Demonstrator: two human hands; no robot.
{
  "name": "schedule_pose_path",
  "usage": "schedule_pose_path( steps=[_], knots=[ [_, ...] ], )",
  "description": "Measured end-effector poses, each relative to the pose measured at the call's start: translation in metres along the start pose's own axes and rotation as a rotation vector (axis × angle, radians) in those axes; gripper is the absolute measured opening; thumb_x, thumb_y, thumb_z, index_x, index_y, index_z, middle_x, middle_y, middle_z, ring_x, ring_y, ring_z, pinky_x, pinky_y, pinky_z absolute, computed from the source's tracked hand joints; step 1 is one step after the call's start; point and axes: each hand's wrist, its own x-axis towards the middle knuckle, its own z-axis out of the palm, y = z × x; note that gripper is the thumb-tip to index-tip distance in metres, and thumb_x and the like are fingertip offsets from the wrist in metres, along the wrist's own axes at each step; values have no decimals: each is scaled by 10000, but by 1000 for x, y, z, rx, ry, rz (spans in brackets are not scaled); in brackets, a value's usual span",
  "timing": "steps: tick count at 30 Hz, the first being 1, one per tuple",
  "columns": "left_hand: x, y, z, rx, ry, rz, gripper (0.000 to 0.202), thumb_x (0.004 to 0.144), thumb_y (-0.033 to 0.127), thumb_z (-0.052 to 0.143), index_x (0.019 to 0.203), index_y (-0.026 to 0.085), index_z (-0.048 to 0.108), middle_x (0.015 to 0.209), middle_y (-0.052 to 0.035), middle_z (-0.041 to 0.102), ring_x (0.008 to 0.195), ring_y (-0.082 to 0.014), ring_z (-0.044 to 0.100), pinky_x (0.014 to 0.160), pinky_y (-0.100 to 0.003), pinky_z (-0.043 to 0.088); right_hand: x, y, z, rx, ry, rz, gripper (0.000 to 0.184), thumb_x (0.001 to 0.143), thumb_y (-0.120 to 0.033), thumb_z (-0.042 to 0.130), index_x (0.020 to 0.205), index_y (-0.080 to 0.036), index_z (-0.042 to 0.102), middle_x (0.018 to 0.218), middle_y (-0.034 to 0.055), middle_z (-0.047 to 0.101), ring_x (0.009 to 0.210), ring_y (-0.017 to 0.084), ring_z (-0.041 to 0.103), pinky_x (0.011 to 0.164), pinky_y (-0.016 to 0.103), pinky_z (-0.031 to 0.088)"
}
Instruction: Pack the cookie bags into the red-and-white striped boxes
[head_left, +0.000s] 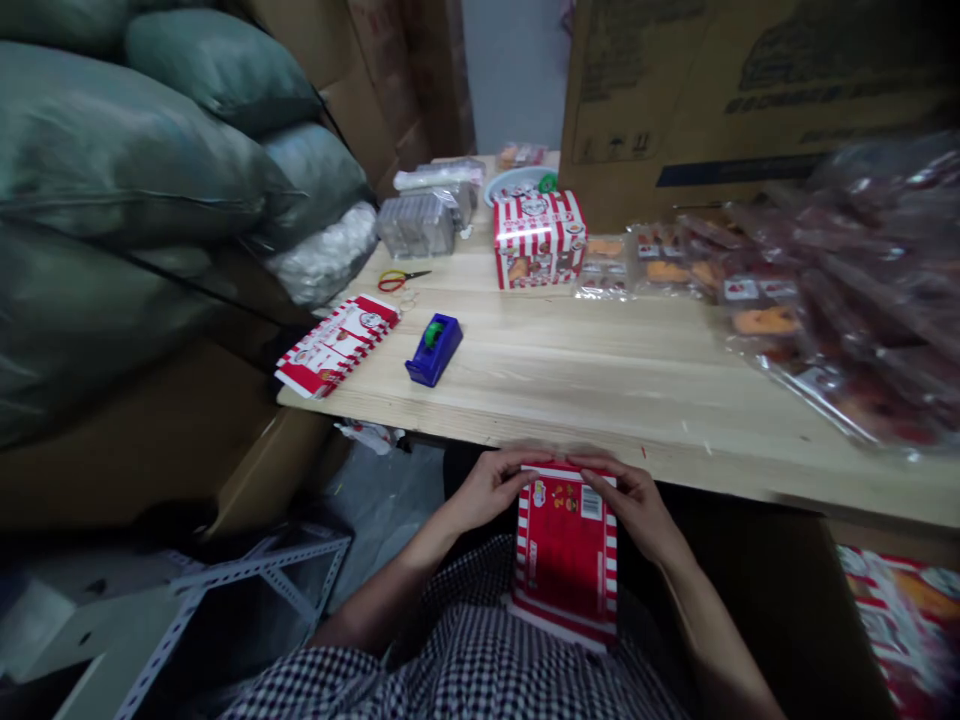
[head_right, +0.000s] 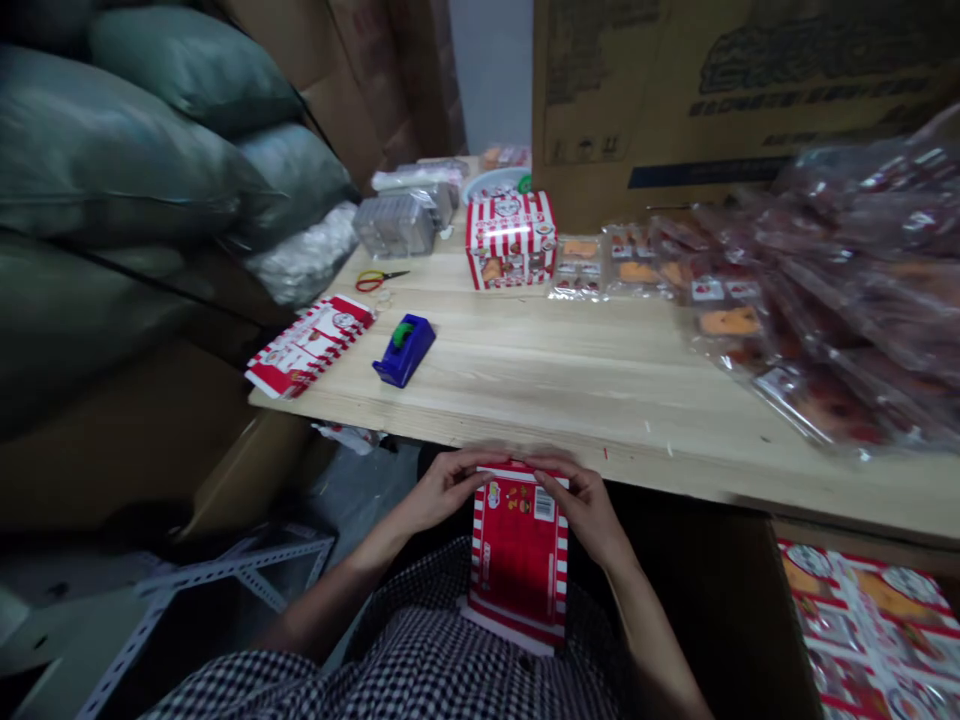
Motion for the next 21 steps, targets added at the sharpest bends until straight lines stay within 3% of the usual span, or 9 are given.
schedule_pose_path(
  steps=[2,4,6,7,9,12,14,16,21],
  knots=[
    [5,-1,-7,-57,-3,-18,329,932,334,594,1219,212,695,1282,-118,677,1163,-256,646,1011,-399,490,8,0,1,16,-5,23,259,841,-471,713,1029,-309,786,1140,72,733,1137,309,631,1007,462,470],
    [16,3,-31,-25,89,7,384,897,347,643,1258,219,661,1323,-117,649,1198,-257,622,1035,-398,469,15,-2,-1,22,23,26,274,814,-479,737,1021,-307,788,1125,77,742,1072,313,662,939,460,515],
    [28,11,-72,135,377,54,424,854,342,693,1258,224,643,1346,-111,626,1293,-256,544,1116,-407,383,20,-6,-4,-4,89,-22,267,799,-465,753,1006,-302,791,1122,75,744,1052,305,671,938,456,519],
    [35,14,-98,241,601,67,363,856,339,681,1196,211,664,1309,-111,641,1307,-253,524,1140,-412,343,21,-9,-5,-24,123,-57,256,796,-455,756,994,-296,793,1121,73,744,1060,300,668,959,456,509],
    [46,17,-148,387,922,-49,275,844,298,666,1093,182,674,1258,-119,650,1315,-258,496,1129,-412,334,21,-16,-7,-60,179,-111,243,800,-445,749,975,-285,797,1106,72,746,1079,292,662,995,454,489],
    [57,10,-201,343,929,-270,141,742,274,733,747,144,678,852,-87,707,1007,-265,639,897,-358,477,18,-21,-7,-83,216,-136,234,802,-437,742,969,-283,798,1098,74,746,1083,285,662,1005,448,486],
    [59,1,-213,271,858,-325,206,696,296,762,626,138,651,584,-25,613,690,-203,626,680,-298,482,16,-19,-6,-80,214,-129,221,803,-420,744,975,-291,796,1112,72,742,1096,285,656,1013,455,481],
    [60,-7,-213,194,831,-338,239,677,330,774,615,133,654,512,5,562,519,-137,533,554,-253,422,13,-15,-5,-71,204,-120,217,808,-402,743,991,-296,791,1132,72,737,1115,288,647,1029,475,467],
    [58,-17,-203,25,912,-247,299,626,374,815,671,122,661,868,-96,719,638,-129,594,564,-232,434,5,-12,-5,-64,226,-147,227,828,-364,731,1033,-280,778,1151,78,725,1133,281,632,1056,490,441]
  ],
)
